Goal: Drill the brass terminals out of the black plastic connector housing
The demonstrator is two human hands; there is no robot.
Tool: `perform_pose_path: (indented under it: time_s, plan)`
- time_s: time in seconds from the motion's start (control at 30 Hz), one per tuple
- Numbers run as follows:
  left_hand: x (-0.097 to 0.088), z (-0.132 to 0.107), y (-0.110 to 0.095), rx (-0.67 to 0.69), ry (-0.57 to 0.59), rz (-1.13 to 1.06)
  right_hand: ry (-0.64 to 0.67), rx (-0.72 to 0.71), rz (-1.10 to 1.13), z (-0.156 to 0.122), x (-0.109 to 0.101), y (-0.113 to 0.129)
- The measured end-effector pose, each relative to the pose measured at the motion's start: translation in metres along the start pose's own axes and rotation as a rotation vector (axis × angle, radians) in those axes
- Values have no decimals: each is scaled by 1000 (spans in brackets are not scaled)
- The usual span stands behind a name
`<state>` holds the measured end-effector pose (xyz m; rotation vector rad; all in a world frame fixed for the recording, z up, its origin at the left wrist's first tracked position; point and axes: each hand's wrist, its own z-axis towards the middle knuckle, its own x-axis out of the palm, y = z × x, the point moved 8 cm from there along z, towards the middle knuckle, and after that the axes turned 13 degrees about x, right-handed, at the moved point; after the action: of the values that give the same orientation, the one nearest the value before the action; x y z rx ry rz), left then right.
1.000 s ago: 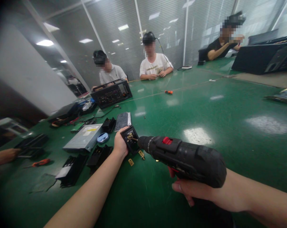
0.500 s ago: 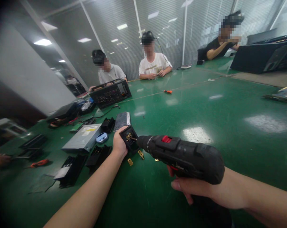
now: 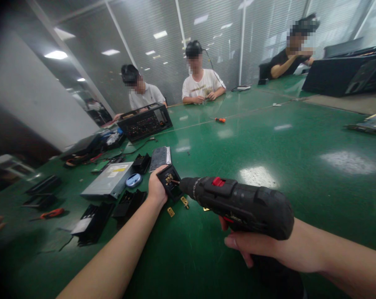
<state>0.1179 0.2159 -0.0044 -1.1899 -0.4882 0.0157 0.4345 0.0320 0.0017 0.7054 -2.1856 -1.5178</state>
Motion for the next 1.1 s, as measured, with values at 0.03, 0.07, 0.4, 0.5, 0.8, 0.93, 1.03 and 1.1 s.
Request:
perform_pose_path:
  time_s: [0.03, 0.07, 0.4, 0.5, 0.8, 0.93, 1.03, 1.1]
  plan:
    - [0, 0, 0, 2, -5, 5, 1, 4, 1, 0, 0, 0]
    - [-1, 0, -1, 7, -10, 11, 1, 8, -1, 0, 0, 0]
    - [-1, -1, 0, -3, -10, 30, 31, 10, 23, 0, 2, 3]
    - [-1, -1, 1, -13, -14, 27, -40, 31, 17, -2, -1, 3]
    - [-1, -2, 0, -25, -40, 12, -17, 23, -38, 1, -2, 5]
    - [-1, -2, -3, -6, -44, 6, 2, 28, -36, -1, 2, 9]
    - [0, -3, -3, -19, -43, 9, -50, 72, -13, -4, 2, 10]
    - [1, -3, -2, -25, -40, 9, -75, 77, -9, -5, 2, 12]
